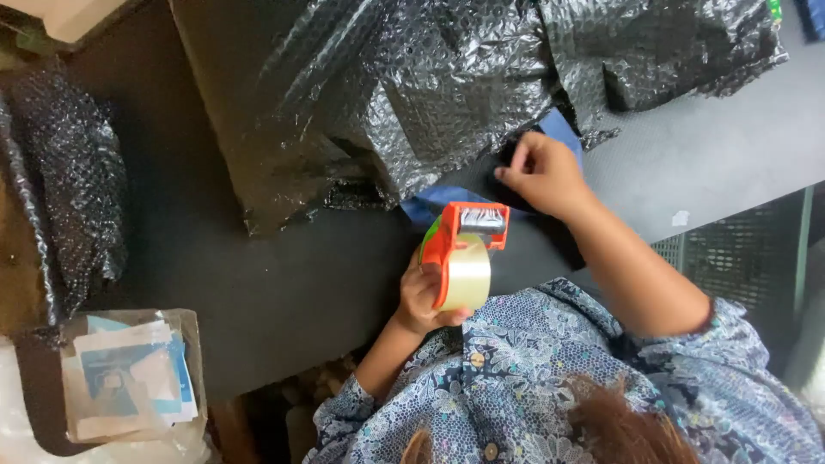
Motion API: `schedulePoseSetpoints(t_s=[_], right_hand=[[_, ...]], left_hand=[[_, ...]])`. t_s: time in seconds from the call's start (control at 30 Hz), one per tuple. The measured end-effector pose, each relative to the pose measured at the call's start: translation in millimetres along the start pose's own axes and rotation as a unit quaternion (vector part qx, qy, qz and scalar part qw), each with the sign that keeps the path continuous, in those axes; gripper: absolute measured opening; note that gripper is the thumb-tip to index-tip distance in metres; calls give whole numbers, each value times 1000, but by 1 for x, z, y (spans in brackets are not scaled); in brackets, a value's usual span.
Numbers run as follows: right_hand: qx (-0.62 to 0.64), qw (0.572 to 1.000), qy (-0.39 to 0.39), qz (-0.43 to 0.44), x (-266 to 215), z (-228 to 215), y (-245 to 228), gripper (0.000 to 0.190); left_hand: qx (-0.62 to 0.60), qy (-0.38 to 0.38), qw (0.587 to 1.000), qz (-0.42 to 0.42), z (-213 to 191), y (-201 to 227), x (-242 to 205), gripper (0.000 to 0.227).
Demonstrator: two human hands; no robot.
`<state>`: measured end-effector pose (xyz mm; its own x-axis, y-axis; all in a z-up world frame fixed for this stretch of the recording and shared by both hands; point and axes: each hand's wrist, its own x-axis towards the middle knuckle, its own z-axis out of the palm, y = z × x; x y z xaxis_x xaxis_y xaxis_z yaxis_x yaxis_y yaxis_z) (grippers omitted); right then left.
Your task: Wrapping a furniture component in black bubble wrap and securing it with adhesive tape using a dispenser.
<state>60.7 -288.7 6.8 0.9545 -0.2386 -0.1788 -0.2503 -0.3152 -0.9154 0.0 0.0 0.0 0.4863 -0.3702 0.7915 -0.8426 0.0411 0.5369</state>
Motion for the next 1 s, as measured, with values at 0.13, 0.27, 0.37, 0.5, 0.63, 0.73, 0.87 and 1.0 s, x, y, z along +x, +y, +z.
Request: schedulePoseSetpoints(t_s=[0.13, 0.27, 0.37, 0.5, 0.63, 0.73, 0.87, 1.0], right_hand=[[214, 975, -46, -34, -28, -19, -17, 25], [335, 932, 35, -132, -45, -55, -3, 24], [326, 914, 182, -161, -64, -100, 19, 28], [298, 806, 502, -94, -83, -171, 53, 36], [287, 682, 668, -78, -81, -226, 143, 42], [319, 566, 743, -160, -72, -252, 207, 53], [313, 490, 810, -78, -57, -261, 213, 45], [313, 494, 811, -24, -49, -250, 200, 48]], left_hand=[[9, 12, 1000, 18, 2, -1, 4, 56], [18, -4, 1000, -6, -5, 6, 29, 64], [-15, -33, 998, -54, -10, 26, 48, 65], [-3, -54, 993, -108, -11, 26, 38, 68], [-25, -66, 990, -123, -10, 24, 25, 71], [-12, -73, 988, -132, -10, 24, 22, 77], [34, -78, 993, -83, -11, 17, 14, 59], [33, -65, 994, -83, -11, 16, 11, 57]])
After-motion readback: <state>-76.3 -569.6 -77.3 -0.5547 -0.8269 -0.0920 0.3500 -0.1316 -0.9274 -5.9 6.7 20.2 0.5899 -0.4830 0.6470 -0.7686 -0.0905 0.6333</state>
